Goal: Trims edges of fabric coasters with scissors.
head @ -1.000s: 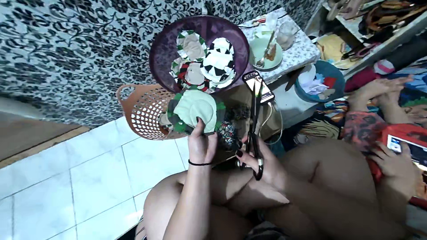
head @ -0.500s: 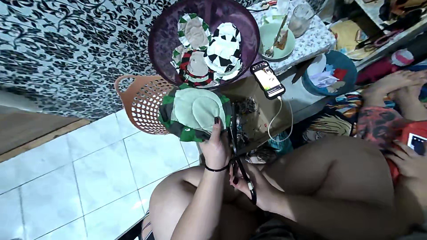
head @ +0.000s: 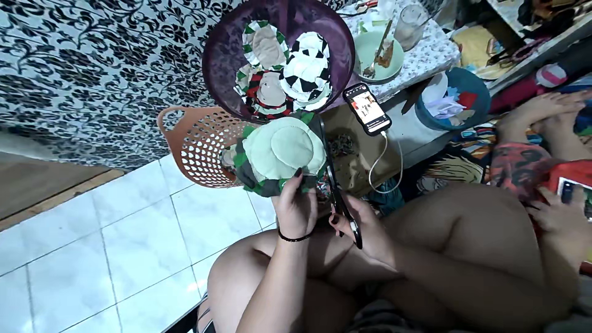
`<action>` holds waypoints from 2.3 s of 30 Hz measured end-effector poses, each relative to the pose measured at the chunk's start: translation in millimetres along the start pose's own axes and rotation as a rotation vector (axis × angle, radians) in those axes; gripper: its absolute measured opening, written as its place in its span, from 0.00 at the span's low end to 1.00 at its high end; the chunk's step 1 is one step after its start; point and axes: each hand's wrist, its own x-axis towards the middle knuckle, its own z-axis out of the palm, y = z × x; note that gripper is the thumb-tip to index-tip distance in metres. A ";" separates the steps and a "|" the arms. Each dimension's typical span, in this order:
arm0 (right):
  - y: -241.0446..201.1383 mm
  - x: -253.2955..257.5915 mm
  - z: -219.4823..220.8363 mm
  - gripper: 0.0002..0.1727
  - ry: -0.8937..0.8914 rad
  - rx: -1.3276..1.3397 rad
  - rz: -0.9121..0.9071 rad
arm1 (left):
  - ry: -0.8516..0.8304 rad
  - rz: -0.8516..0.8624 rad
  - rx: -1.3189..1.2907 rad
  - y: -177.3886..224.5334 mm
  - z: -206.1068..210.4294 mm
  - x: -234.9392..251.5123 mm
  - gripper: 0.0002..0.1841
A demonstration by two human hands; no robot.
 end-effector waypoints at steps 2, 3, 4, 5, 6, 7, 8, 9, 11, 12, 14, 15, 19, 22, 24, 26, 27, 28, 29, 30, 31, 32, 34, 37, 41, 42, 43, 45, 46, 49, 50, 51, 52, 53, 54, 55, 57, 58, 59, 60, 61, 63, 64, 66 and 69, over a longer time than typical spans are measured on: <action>-1.0 1.5 -3.0 0.32 -0.013 -0.015 -0.019 | 0.050 -0.081 -0.014 5.1 5.7 -0.6 0.09; 0.4 1.7 -4.1 0.33 -0.026 -0.012 -0.026 | 0.070 -0.110 -0.017 7.9 8.4 -0.3 0.10; 2.4 1.8 -5.4 0.35 -0.051 -0.010 -0.022 | 0.080 -0.124 -0.029 10.7 10.4 0.3 0.11; 4.5 1.6 -6.4 0.38 -0.079 -0.012 -0.012 | 0.086 -0.124 -0.040 13.3 11.6 1.3 0.12; 6.0 0.8 -6.9 0.42 -0.108 -0.017 0.000 | 0.079 -0.119 -0.049 15.8 11.0 2.7 0.12; 7.3 -0.3 -6.6 0.45 -0.136 -0.036 0.008 | 0.065 -0.108 -0.056 18.3 9.9 4.2 0.13; 8.9 -1.8 -5.5 0.47 -0.156 -0.052 0.008 | 0.060 -0.093 -0.060 20.2 8.8 5.7 0.13; 10.6 -3.1 -4.0 0.50 -0.174 -0.055 0.004 | 0.061 -0.077 -0.057 21.7 7.7 7.1 0.13; 13.4 -4.8 -0.6 0.54 -0.188 -0.049 -0.017 | 0.063 -0.046 -0.049 22.8 4.4 9.3 0.13; 13.6 -4.9 0.5 0.54 -0.188 -0.046 -0.025 | 0.072 -0.033 -0.036 22.5 3.5 9.8 0.12; 11.6 -4.3 0.5 0.54 -0.188 -0.052 -0.020 | 0.092 -0.007 0.019 21.2 3.9 9.0 0.10; 10.9 -3.4 -0.2 0.54 -0.186 -0.052 -0.026 | 0.098 0.008 0.063 20.2 4.3 8.3 0.09; 9.7 0.5 -4.2 0.53 -0.173 -0.048 -0.082 | 0.059 0.103 0.255 16.0 4.6 5.7 0.09; 10.6 1.4 -6.1 0.52 -0.143 -0.055 -0.087 | 0.034 0.132 0.305 13.0 5.2 3.3 0.11; 10.5 1.1 -6.0 0.50 -0.136 -0.062 -0.083 | 0.021 0.148 0.313 11.1 4.8 2.3 0.11; 11.4 1.1 -5.6 0.48 -0.128 -0.069 -0.088 | 0.005 0.155 0.319 10.2 3.7 1.5 0.11; 11.3 0.7 -5.3 0.47 -0.121 -0.077 -0.089 | 0.004 0.157 0.322 9.8 3.6 0.9 0.11; 10.9 0.2 -4.9 0.46 -0.113 -0.086 -0.091 | 0.006 0.161 0.327 9.3 3.6 0.4 0.11; 10.4 -0.2 -4.4 0.46 -0.105 -0.095 -0.097 | 0.007 0.168 0.330 8.9 3.3 0.1 0.12; 9.9 -0.7 -3.9 0.46 -0.098 -0.106 -0.102 | 0.013 0.177 0.334 8.4 3.2 -0.1 0.12; 9.1 -1.3 -3.4 0.46 -0.092 -0.113 -0.103 | 0.019 0.187 0.340 8.0 3.2 -0.3 0.12; 8.7 -1.8 -2.8 0.45 -0.087 -0.121 -0.107 | 0.027 0.196 0.343 7.6 3.4 -0.3 0.12; 10.4 -2.0 -1.7 0.43 -0.073 -0.131 -0.128 | 0.042 0.211 0.348 7.0 4.4 -0.6 0.12; 11.4 -2.0 -0.5 0.40 -0.060 -0.129 -0.128 | 0.060 0.223 0.348 5.5 6.0 -1.4 0.11; 10.3 -1.9 -1.1 0.41 -0.041 -0.147 -0.107 | 0.071 0.245 0.352 4.5 4.2 -0.3 0.11; 9.2 -2.0 -1.4 0.41 -0.041 -0.145 -0.096 | 0.075 0.252 0.351 4.5 3.6 0.1 0.11; 7.7 -2.3 -1.6 0.40 -0.044 -0.138 -0.082 | 0.079 0.255 0.347 4.9 3.4 0.2 0.10; 4.4 -2.9 -1.7 0.40 -0.050 -0.107 -0.052 | 0.081 0.251 0.345 6.1 3.1 0.8 0.10; 3.6 -3.2 -1.5 0.39 -0.050 -0.098 -0.044 | 0.081 0.249 0.348 6.6 3.0 1.1 0.10; 4.2 -4.3 -0.8 0.37 -0.039 -0.082 -0.049 | 0.088 0.248 0.340 6.7 2.5 1.6 0.11; 4.8 -4.7 -0.5 0.36 -0.036 -0.079 -0.057 | 0.090 0.250 0.336 6.6 2.0 1.7 0.11; 5.6 -4.9 -0.6 0.35 -0.035 -0.078 -0.064 | 0.093 0.249 0.329 6.6 1.4 1.9 0.11; 6.2 -4.9 -0.8 0.34 -0.036 -0.079 -0.071 | 0.100 0.245 0.321 6.8 0.9 2.2 0.11; 6.8 -4.9 -1.0 0.34 -0.036 -0.082 -0.074 | 0.105 0.240 0.316 7.1 0.1 2.7 0.11; 6.7 -5.0 -1.3 0.33 -0.037 -0.082 -0.069 | 0.111 0.237 0.314 7.5 -0.4 3.2 0.11; 6.4 -5.0 -1.6 0.33 -0.036 -0.087 -0.064 | 0.114 0.236 0.310 8.2 -0.8 3.6 0.11; 5.4 -4.8 -1.9 0.32 -0.033 -0.088 -0.059 | 0.108 0.232 0.302 9.2 -2.7 4.7 0.11; 4.7 -4.8 -1.8 0.32 -0.032 -0.092 -0.056 | 0.104 0.230 0.301 9.6 -3.5 5.2 0.11; 4.2 -4.8 -1.7 0.32 -0.030 -0.098 -0.055 | 0.105 0.228 0.303 9.9 -3.9 5.6 0.11; 4.4 -4.9 -1.6 0.31 -0.027 -0.103 -0.059 | 0.108 0.227 0.303 10.2 -4.3 5.9 0.11; 4.9 -4.9 -1.4 0.31 -0.024 -0.107 -0.065 | 0.109 0.225 0.299 10.5 -4.6 6.2 0.11; 5.7 -4.8 -1.5 0.30 -0.019 -0.121 -0.072 | 0.108 0.220 0.286 11.4 -5.7 7.1 0.12; 6.0 -4.8 -1.4 0.29 -0.016 -0.127 -0.076 | 0.105 0.219 0.277 12.1 -6.2 7.8 0.12; 5.8 -5.2 -1.4 0.28 -0.013 -0.143 -0.080 | 0.092 0.210 0.257 14.2 -7.5 8.9 0.13; 5.7 -5.8 -1.2 0.28 -0.007 -0.157 -0.070 | 0.090 0.184 0.248 18.2 -7.8 10.0 0.13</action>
